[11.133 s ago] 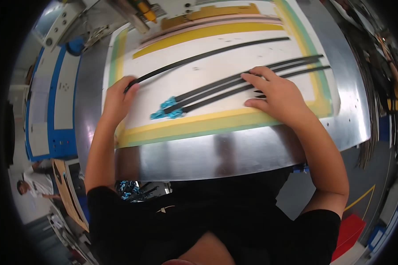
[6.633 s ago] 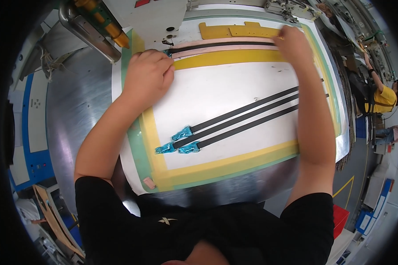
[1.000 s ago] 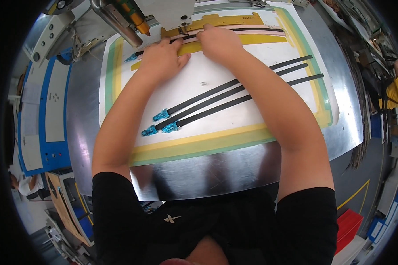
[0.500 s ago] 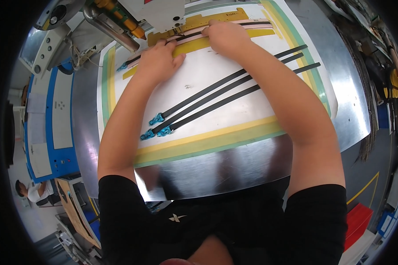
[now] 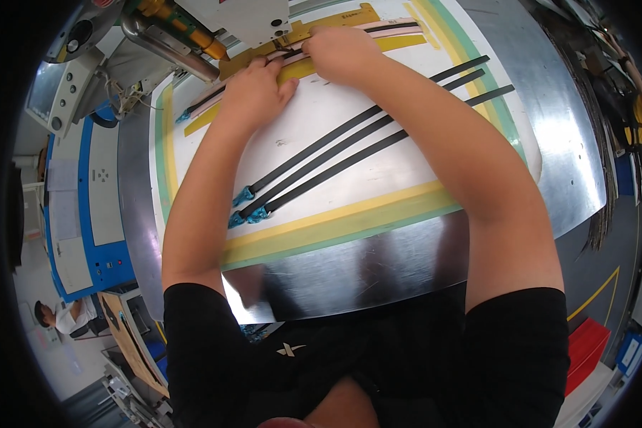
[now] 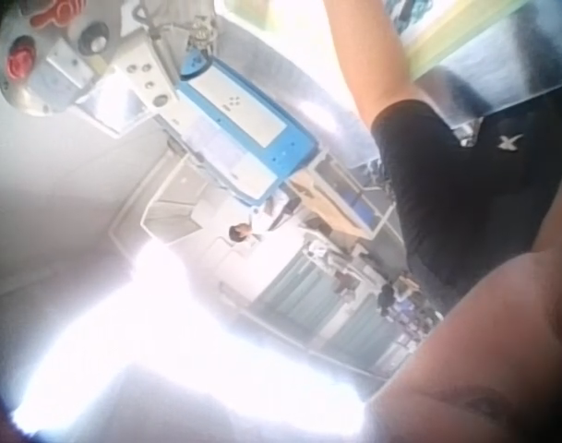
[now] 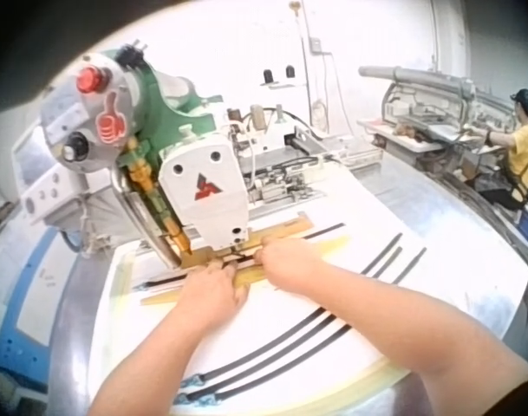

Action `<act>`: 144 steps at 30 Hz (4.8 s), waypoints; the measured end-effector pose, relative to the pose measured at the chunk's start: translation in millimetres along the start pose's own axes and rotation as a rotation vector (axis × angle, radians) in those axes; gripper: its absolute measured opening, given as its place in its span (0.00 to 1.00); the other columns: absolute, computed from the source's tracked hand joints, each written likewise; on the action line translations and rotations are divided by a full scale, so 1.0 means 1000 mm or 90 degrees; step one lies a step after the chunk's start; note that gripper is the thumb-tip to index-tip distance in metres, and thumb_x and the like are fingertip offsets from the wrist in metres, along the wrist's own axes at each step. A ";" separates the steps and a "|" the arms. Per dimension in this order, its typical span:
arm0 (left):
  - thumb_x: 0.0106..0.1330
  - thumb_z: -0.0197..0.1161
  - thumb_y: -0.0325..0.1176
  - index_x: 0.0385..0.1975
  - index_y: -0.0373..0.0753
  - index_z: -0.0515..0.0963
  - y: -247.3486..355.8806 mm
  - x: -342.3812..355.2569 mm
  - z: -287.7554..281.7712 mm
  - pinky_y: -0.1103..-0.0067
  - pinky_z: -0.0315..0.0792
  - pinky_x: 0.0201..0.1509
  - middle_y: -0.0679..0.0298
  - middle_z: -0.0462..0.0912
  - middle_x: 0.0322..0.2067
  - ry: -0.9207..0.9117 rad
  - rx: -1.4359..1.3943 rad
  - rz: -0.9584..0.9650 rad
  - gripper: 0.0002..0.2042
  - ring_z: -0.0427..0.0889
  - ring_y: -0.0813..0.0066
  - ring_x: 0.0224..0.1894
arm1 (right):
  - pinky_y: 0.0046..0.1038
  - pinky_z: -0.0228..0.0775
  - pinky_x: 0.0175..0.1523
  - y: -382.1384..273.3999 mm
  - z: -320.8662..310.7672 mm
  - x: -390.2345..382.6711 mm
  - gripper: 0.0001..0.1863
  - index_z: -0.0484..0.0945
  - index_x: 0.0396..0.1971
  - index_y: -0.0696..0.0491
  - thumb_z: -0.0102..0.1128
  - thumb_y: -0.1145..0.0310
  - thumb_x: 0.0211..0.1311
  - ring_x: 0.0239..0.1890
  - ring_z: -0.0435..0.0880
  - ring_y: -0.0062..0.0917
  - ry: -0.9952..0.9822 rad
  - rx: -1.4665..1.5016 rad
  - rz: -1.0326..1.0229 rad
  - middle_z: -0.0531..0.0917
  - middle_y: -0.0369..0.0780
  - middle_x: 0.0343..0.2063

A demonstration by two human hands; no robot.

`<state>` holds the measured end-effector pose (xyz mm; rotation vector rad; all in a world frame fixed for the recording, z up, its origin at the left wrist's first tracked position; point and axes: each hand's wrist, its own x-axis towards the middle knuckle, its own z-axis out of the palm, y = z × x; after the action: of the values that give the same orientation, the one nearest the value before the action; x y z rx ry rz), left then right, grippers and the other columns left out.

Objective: Sewing zippers onto leather or fabric strips using an industrial sewing machine.

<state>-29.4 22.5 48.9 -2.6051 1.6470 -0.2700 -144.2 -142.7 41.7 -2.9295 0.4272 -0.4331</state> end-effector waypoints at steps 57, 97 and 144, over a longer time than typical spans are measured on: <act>0.73 0.58 0.56 0.69 0.48 0.74 0.066 0.033 -0.026 0.64 0.76 0.62 0.48 0.82 0.54 -0.067 -0.021 -0.046 0.29 0.82 0.53 0.57 | 0.38 0.79 0.56 0.082 -0.035 -0.025 0.20 0.87 0.50 0.46 0.54 0.75 0.62 0.52 0.85 0.36 -0.101 -0.049 0.090 0.85 0.39 0.48; 0.66 0.60 0.67 0.73 0.57 0.69 0.115 0.043 -0.020 0.44 0.63 0.71 0.50 0.69 0.69 -0.096 -0.106 -0.108 0.38 0.64 0.45 0.73 | 0.38 0.81 0.52 0.098 -0.028 -0.057 0.23 0.80 0.62 0.39 0.55 0.67 0.68 0.49 0.86 0.34 -0.022 0.002 0.026 0.80 0.36 0.52; 0.68 0.61 0.57 0.65 0.36 0.75 -0.107 -0.101 0.016 0.60 0.61 0.73 0.50 0.76 0.63 0.115 -0.103 -0.245 0.34 0.73 0.50 0.66 | 0.39 0.78 0.57 0.079 -0.018 -0.033 0.14 0.85 0.51 0.48 0.62 0.64 0.69 0.52 0.85 0.41 0.062 0.065 0.175 0.84 0.42 0.50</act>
<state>26.0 158.9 35.0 -3.0939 1.2408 -0.4129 -200.0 -209.5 35.6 -2.7047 0.7832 -0.5422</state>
